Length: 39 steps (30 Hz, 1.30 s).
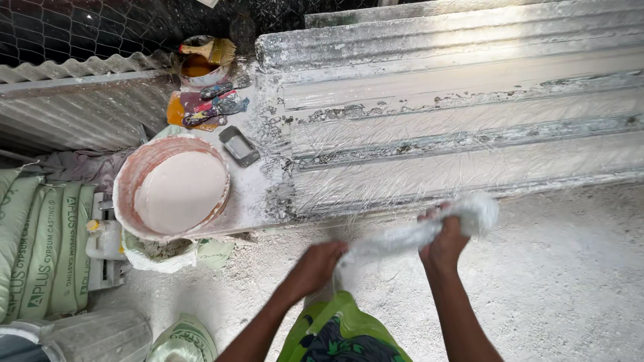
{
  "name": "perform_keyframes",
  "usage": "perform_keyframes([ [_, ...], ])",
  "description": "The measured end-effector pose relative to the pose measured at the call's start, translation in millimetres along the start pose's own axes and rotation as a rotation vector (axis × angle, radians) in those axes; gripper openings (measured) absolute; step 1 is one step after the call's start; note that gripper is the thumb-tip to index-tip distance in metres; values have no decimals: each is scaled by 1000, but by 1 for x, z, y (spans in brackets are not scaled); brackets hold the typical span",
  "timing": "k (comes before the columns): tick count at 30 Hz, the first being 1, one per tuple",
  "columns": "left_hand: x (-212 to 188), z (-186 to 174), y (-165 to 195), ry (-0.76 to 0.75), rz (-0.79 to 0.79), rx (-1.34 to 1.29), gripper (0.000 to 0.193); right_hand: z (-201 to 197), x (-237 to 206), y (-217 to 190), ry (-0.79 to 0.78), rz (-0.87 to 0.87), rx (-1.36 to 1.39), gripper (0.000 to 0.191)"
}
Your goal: The person rubs wet plaster slurry by hand along the grooves of long cornice molds, then takes bundles of white fiberglass strands, dips them in a bucket of slurry, and lays and presses them into the slurry-coated mold channels, working across several mold sections.
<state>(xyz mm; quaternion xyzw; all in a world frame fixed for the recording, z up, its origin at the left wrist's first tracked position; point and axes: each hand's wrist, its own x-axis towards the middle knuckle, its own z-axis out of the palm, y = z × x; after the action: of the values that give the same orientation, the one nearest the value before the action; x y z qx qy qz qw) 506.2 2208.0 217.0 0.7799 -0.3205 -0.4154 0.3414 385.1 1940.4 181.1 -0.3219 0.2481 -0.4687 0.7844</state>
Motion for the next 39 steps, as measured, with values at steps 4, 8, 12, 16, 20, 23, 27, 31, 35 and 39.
perform_keyframes([
  [4, 83, -73, 11, 475, 217, 323, 25, 71, 112, 34, 58, -45, -49, 45],
  [8, 181, -174, 16, 838, 481, 446, 18, 162, 252, 43, -37, -90, 113, 63],
  [12, 267, -265, 2, 894, 470, 535, 12, 196, 406, -7, -140, -466, 30, 30],
  [16, 342, -312, -40, 748, 317, 782, 9, 155, 496, -30, -364, -359, -17, 25],
  [20, 381, -326, -90, 604, 16, 980, 19, 125, 511, -18, -201, -368, -107, 25],
  [23, 387, -339, -96, 509, -144, 1006, 21, 144, 486, 8, -86, -390, -182, 38],
  [27, 386, -325, -50, 762, -135, 1110, 55, 192, 419, 81, -6, -152, -194, 61],
  [31, 367, -251, 24, 407, 296, -186, 45, 233, 351, 160, -140, -49, -109, 44],
  [35, 348, -242, 40, 393, 170, -102, 33, 259, 355, 152, -86, 28, 8, 45],
  [39, 344, -279, -7, 690, 182, 336, 23, 245, 437, 90, -22, -212, -23, 36],
])
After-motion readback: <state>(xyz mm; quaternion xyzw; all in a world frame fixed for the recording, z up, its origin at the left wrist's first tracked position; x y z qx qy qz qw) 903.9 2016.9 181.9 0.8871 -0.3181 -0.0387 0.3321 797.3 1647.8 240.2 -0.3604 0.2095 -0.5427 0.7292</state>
